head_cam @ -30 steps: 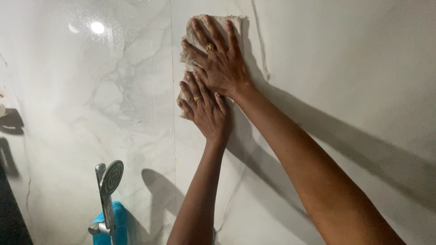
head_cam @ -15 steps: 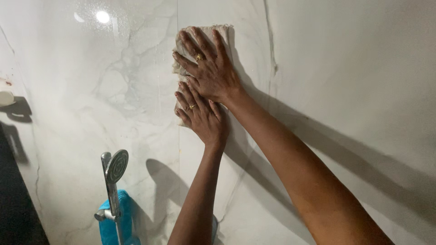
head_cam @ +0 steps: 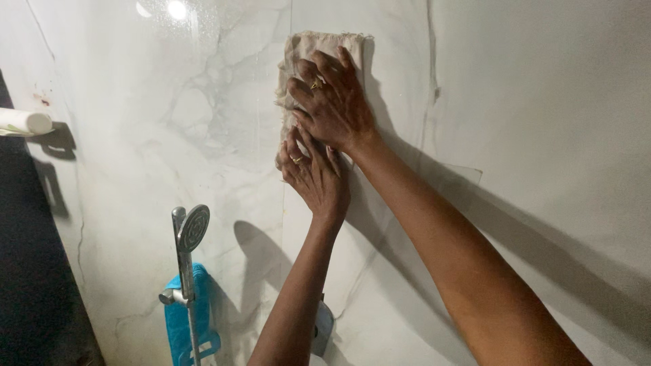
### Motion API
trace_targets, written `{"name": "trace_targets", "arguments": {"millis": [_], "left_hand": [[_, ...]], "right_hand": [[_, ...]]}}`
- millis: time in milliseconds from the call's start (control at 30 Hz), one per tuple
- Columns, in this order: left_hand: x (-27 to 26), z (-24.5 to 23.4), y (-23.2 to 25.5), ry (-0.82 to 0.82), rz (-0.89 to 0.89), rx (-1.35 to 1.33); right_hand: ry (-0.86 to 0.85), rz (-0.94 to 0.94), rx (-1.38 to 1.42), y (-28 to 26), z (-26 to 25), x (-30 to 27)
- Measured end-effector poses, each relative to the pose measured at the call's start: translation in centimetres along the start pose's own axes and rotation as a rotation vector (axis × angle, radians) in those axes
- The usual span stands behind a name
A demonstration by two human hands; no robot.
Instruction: The person wipes a tiled bathroom wall with a cloth, moving it in circular and horizontal motions around fixtures and wall-mounted hooks.
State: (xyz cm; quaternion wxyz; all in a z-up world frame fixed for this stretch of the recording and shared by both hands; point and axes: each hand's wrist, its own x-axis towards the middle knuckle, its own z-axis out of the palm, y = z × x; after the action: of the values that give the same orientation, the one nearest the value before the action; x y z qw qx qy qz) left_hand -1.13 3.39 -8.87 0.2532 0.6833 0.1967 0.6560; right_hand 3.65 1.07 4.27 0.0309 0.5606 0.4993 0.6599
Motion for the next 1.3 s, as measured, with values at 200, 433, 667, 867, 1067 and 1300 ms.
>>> {"name": "trace_targets", "arguments": {"millis": [200, 433, 667, 867, 1067, 1300], "left_hand": [[-1.9, -0.9, -0.7, 0.021, 0.144, -0.096], [-5.4, -1.4, -1.3, -0.037, 0.057, -0.153], [-7.9, -1.9, -2.3, -0.065, 0.076, -0.094], [-9.0, -2.1, -3.3, -0.093, 0.058, -0.065], [-9.5, -3.5, -3.6, -0.112, 0.030, -0.065], [-7.1, -5.8, -4.6, -0.062, -0.134, -0.144]], "right_hand": [[-0.134, 0.037, -0.044, -0.2, 0.8, 0.1], [-0.308, 0.053, -0.075, -1.9, 0.5, 0.0], [-0.281, 0.057, -0.116, -4.0, 0.8, -0.9], [-0.307, 0.040, -0.081, -5.3, 1.0, -1.7], [-0.342, 0.009, -0.130, -6.9, 0.3, -2.3], [-0.425, -0.016, 0.038, -7.8, -1.1, -2.5]]}}
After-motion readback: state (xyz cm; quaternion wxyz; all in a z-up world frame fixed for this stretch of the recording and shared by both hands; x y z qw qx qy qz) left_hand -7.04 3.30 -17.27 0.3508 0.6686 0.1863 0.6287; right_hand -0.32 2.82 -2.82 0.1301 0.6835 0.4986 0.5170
